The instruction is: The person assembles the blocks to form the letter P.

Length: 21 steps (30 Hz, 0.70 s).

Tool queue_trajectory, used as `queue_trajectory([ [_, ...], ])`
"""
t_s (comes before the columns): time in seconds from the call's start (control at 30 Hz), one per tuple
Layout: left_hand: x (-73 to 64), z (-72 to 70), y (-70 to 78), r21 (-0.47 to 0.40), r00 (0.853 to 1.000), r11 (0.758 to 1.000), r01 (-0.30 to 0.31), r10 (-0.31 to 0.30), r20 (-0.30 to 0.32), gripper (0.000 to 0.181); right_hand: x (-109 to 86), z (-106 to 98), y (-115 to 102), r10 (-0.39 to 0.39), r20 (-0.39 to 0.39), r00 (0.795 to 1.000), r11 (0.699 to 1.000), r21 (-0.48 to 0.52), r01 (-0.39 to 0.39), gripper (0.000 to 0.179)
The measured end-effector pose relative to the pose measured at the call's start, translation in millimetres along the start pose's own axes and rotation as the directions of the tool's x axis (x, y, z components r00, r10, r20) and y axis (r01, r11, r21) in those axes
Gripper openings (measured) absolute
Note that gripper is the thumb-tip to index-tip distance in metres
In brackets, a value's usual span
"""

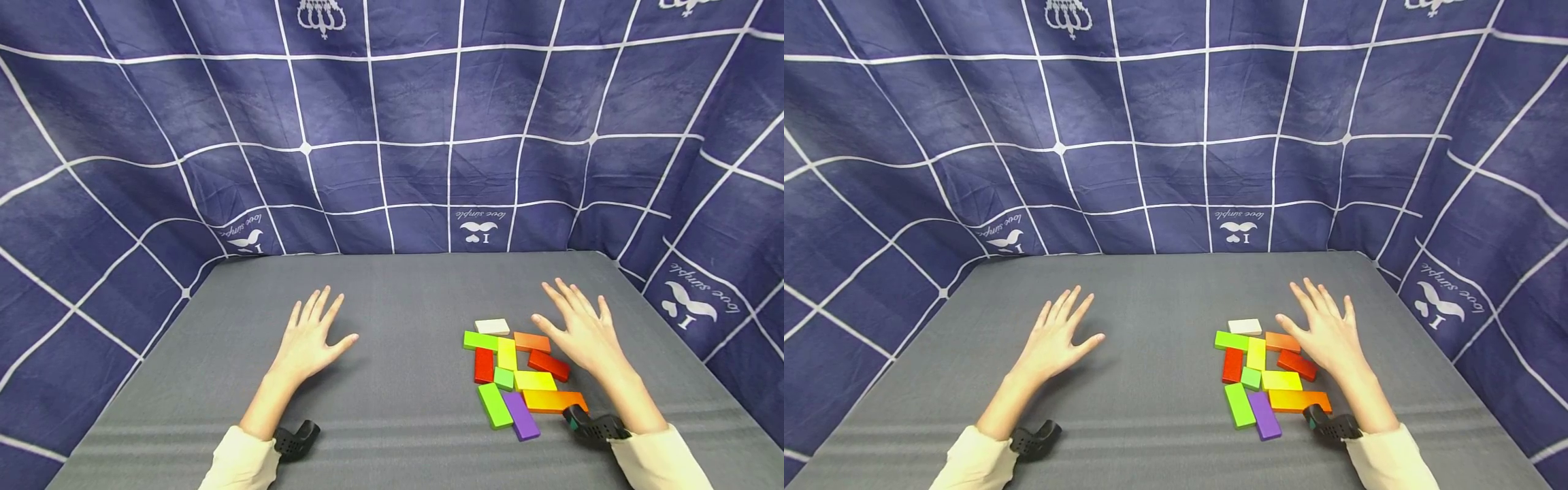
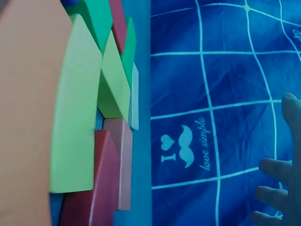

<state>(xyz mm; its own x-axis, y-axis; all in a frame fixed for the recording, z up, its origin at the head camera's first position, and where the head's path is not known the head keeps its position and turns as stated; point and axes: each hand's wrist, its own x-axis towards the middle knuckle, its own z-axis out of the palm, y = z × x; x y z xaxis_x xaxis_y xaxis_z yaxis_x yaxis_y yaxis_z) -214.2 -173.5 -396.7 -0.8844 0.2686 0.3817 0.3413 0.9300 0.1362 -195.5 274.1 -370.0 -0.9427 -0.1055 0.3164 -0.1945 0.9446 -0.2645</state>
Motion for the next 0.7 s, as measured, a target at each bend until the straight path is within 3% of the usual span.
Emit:
queue_trajectory([
  [0.23,1.0,-1.0,24.0,-0.049,0.989,0.991,-0.125,0.121,-0.079,0.065,-16.0,-2.8,-4.4,-0.033,-0.059,0.998,0.999,0.024,0.035,0.06],
  [0.37,1.3,0.1,39.8,-0.071,0.969,0.973,-0.219,0.208,-0.131,0.057,-26.5,-5.9,-7.1,-0.072,-0.105,0.992,0.997,0.028,0.075,0.054],
  [0.5,1.7,2.9,57.4,-0.071,0.929,0.943,-0.324,0.303,-0.211,0.05,-37.5,-9.3,-9.6,-0.095,-0.15,0.984,0.995,0.022,0.099,0.048],
  [0.7,0.1,8.2,82.7,-0.062,0.853,0.889,-0.453,0.412,-0.322,0.041,-56.6,-7.9,-11.8,-0.104,-0.191,0.976,0.993,0.034,0.113,0.036],
])
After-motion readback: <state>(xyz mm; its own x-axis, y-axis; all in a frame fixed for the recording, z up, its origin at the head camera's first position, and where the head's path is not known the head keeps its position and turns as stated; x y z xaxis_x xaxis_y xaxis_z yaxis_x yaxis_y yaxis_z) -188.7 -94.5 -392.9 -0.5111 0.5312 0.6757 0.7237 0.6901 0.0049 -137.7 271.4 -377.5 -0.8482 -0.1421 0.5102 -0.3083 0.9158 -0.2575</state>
